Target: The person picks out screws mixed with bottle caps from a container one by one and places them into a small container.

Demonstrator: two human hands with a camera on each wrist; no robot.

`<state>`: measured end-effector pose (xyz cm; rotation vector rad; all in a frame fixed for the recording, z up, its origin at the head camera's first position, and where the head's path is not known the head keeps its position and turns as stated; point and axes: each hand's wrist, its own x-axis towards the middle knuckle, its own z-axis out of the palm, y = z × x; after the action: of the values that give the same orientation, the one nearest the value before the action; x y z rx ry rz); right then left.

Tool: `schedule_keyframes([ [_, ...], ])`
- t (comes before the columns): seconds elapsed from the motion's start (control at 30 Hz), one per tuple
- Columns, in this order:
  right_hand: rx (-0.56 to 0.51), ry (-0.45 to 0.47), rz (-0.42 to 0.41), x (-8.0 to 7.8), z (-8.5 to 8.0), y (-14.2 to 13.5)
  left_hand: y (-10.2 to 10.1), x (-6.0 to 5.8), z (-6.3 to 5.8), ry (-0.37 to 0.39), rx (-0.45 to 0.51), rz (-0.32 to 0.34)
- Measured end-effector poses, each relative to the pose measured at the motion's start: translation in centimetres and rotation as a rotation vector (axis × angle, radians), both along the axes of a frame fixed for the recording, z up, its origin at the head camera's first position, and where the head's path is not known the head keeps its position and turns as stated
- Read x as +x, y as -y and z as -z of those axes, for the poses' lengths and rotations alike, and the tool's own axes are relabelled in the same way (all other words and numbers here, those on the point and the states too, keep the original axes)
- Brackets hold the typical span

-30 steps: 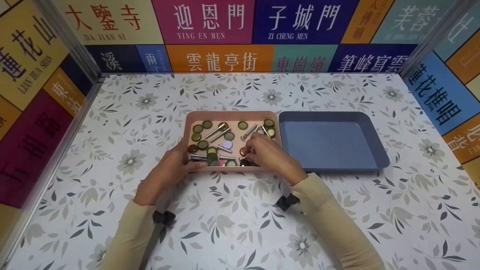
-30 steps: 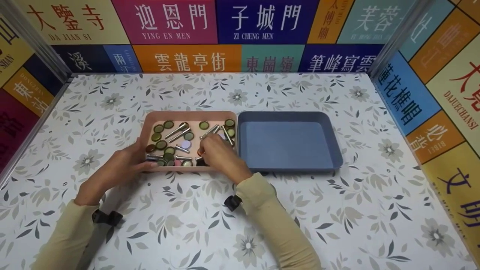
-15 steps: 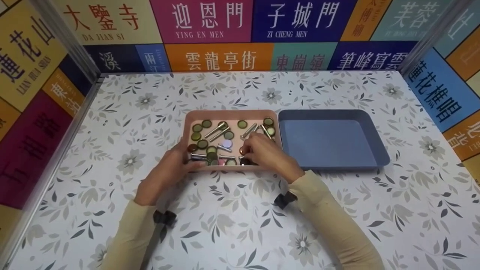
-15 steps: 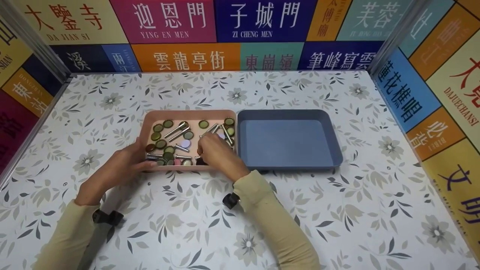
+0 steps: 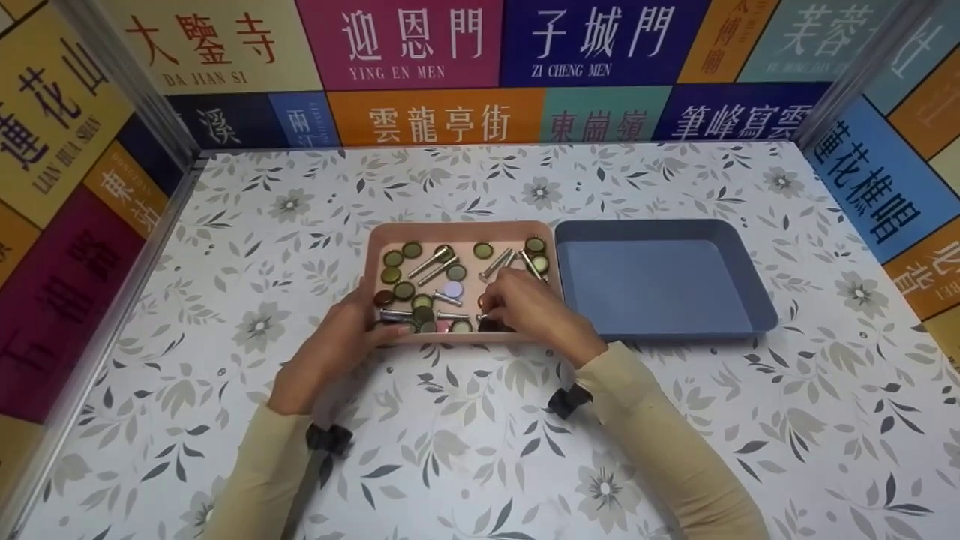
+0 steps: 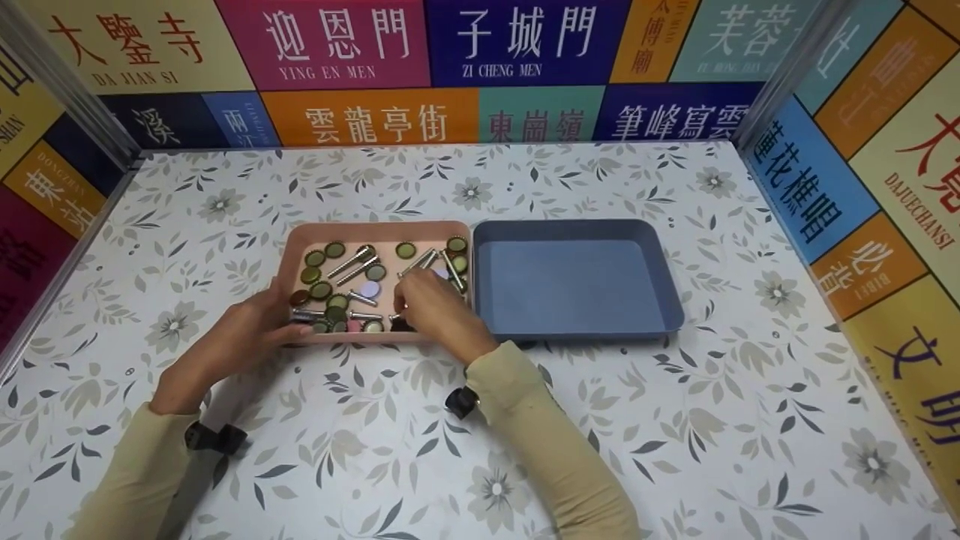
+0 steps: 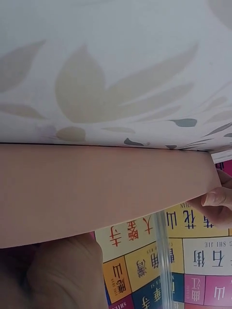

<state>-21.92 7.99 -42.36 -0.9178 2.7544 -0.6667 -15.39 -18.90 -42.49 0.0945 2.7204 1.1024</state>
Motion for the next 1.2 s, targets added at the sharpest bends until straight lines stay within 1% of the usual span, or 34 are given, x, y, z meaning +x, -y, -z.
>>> schedule_keyframes([
  [0.2, -0.009, 0.0, 0.002, 0.06, 0.25, -0.06, 0.11, 0.04, 0.11, 0.021, 0.033, 0.0],
  [0.37, -0.017, 0.006, 0.0, 0.04, 0.35, -0.11, 0.14, 0.06, 0.08, 0.025, 0.023, 0.001],
  [0.6, -0.012, 0.025, -0.006, 0.08, 0.33, -0.13, -0.03, 0.07, -0.03, 0.044, 0.051, -0.024],
  [0.77, -0.003, 0.003, -0.019, 0.04, 0.36, -0.14, -0.07, 0.11, -0.03, 0.031, 0.048, -0.012],
  [0.97, 0.031, -0.035, -0.035, 0.06, 0.47, -0.07, -0.09, 0.09, 0.05, -0.002, 0.031, 0.014],
  [1.07, 0.047, -0.046, -0.02, 0.11, 0.44, 0.04, -0.08, 0.05, 0.04, -0.007, 0.034, 0.017],
  [1.2, 0.053, -0.032, 0.005, 0.17, 0.4, 0.17, -0.08, 0.01, 0.02, 0.002, 0.051, 0.012],
])
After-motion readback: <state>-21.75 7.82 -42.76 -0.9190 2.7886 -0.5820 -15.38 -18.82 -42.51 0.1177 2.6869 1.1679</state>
